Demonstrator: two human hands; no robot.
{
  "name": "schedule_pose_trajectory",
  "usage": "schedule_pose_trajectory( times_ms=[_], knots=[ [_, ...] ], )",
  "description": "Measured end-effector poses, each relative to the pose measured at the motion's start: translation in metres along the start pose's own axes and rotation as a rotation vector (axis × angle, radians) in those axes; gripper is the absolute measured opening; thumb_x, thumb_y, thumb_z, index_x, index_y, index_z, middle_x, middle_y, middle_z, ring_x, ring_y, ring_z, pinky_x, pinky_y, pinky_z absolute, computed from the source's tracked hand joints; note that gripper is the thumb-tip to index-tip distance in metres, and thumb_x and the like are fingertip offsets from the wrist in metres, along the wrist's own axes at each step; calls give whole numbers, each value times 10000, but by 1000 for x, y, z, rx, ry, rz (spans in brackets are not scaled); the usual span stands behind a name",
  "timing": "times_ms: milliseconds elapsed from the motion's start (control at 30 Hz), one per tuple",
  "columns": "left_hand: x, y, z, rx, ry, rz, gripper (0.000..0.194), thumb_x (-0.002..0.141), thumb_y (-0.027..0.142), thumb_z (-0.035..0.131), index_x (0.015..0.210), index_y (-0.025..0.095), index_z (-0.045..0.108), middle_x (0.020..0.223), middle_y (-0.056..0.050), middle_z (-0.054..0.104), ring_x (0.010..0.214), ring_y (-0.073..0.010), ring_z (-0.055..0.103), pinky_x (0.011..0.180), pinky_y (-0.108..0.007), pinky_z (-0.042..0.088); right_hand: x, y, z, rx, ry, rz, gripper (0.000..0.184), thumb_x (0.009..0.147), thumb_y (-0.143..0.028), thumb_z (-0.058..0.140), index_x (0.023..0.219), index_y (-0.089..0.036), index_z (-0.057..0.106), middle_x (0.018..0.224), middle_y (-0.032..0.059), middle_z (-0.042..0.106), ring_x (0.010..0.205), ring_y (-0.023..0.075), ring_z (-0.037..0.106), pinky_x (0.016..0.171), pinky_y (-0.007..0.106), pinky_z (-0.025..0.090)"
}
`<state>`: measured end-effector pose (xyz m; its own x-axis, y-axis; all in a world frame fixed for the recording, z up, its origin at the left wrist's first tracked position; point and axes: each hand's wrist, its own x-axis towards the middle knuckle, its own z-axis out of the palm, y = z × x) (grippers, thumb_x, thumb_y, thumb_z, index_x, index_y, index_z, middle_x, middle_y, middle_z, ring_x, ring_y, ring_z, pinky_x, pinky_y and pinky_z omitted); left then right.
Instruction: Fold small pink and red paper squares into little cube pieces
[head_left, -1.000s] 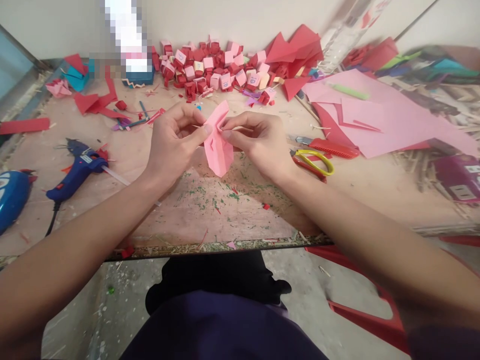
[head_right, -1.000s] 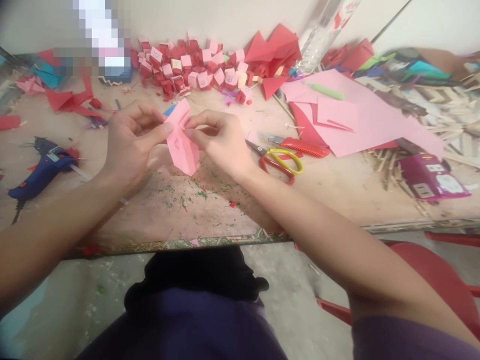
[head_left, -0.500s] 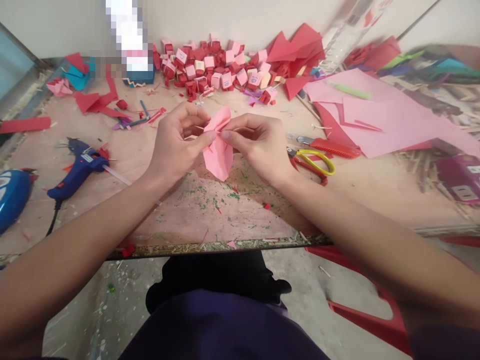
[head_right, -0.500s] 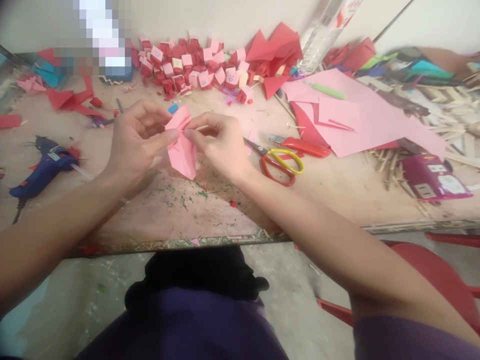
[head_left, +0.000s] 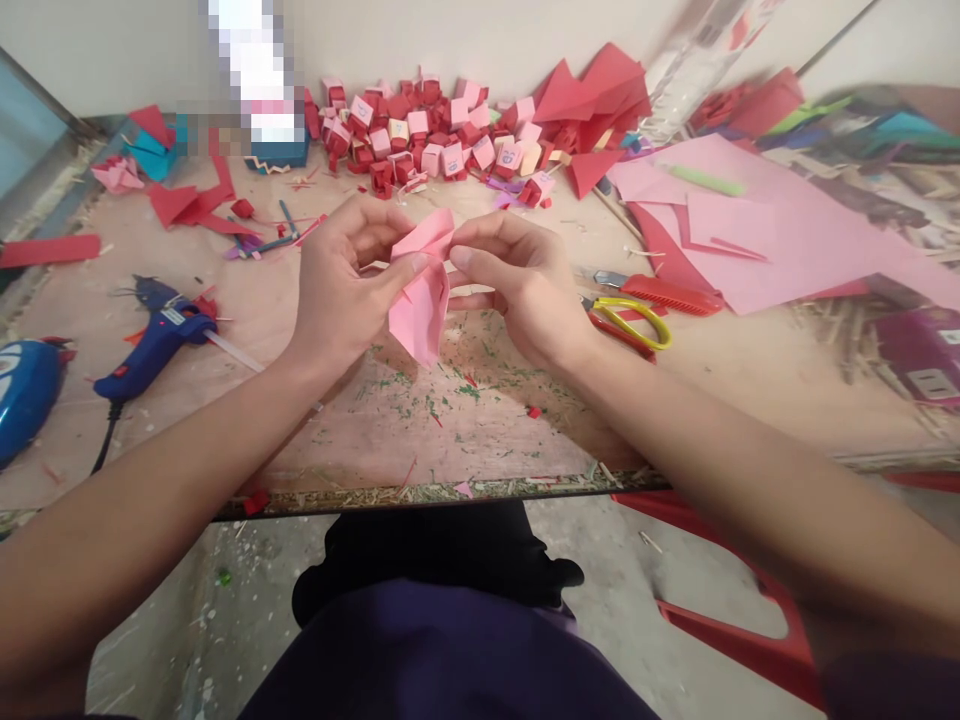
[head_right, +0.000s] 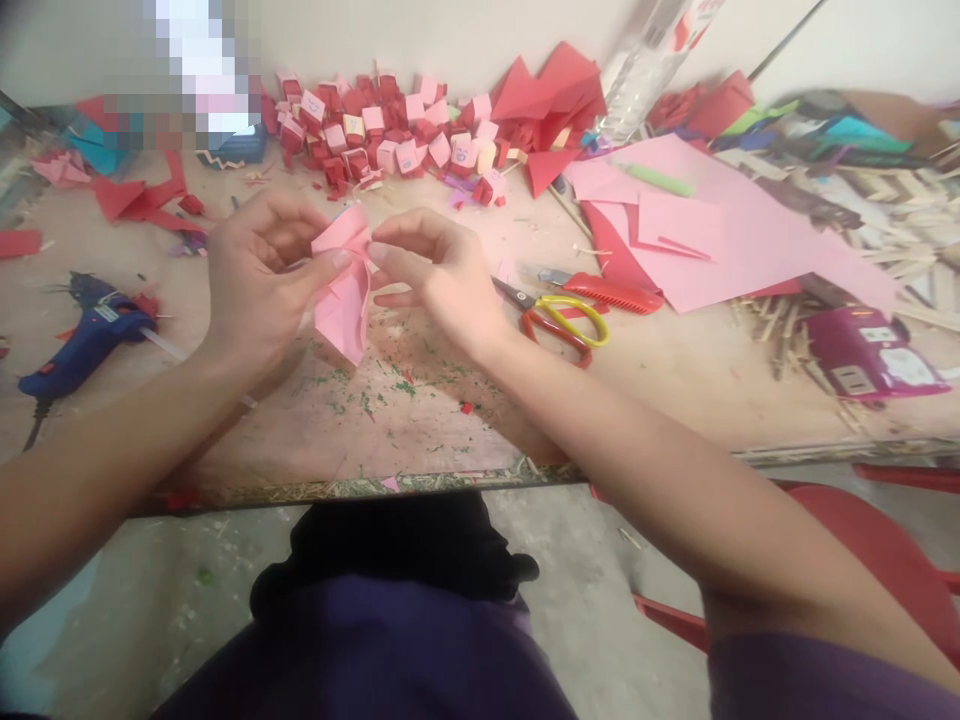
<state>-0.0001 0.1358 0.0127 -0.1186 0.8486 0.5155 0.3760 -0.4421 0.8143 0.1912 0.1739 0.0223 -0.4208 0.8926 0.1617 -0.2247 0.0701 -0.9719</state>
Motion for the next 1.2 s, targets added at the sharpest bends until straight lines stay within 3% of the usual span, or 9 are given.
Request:
schedule_pose_trajectory(
  times_ms=[133, 300, 400, 567, 767, 1200],
  knots=[
    [-1, 3, 0, -8, 17, 6, 267, 909, 468, 872, 951, 300, 669, 957, -4, 815, 940, -259, 753, 713, -433, 596, 1, 0, 1, 46, -68, 81, 256, 846, -338, 942, 1012, -222, 785, 968, 14, 795, 857, 175, 751, 731, 289, 666],
    [-4, 8, 0, 1, 18, -36, 204, 885, 411, 878, 960, 296, 728, 964, -10, 817, 974, -257, 756, 725, -401, 623, 1, 1, 2, -22, -27, 109, 215, 815, -377, 951, 902, -249, 803, 967, 28, 799, 912, 213, 764, 753, 328, 677],
    [-5, 8, -1, -12, -20, -66, 155, 897, 393, 853, 926, 264, 770, 934, -19, 805, 931, -248, 758, 744, -387, 621, 1, 2, 0, 14, -40, 108, 158, 833, -332, 929, 899, -235, 822, 946, 22, 792, 882, 186, 758, 750, 295, 668],
    [-4, 7, -2, 6, -33, -82, 243, 923, 457, 824, 823, 242, 772, 848, -13, 766, 868, -240, 726, 738, -387, 598, 2, 3, -2, 34, -58, 107, 129, 842, -305, 911, 901, -225, 828, 916, 5, 794, 819, 156, 750, 761, 280, 666],
    [-1, 3, -2, 28, -35, -79, 281, 927, 461, 819, 776, 244, 723, 769, -12, 714, 816, -237, 676, 654, -385, 535, 4, 3, -3, -94, -42, 90, 252, 878, -455, 885, 945, -229, 796, 930, 65, 815, 842, 240, 812, 759, 379, 699],
    [-2, 2, -1, -7, -85, -106, 342, 927, 496, 825, 772, 231, 674, 764, -22, 672, 774, -206, 659, 618, -329, 513, 6, 11, -7, -87, -90, 115, 373, 762, -521, 984, 928, -227, 827, 849, 53, 814, 804, 222, 815, 706, 326, 688]
  ],
)
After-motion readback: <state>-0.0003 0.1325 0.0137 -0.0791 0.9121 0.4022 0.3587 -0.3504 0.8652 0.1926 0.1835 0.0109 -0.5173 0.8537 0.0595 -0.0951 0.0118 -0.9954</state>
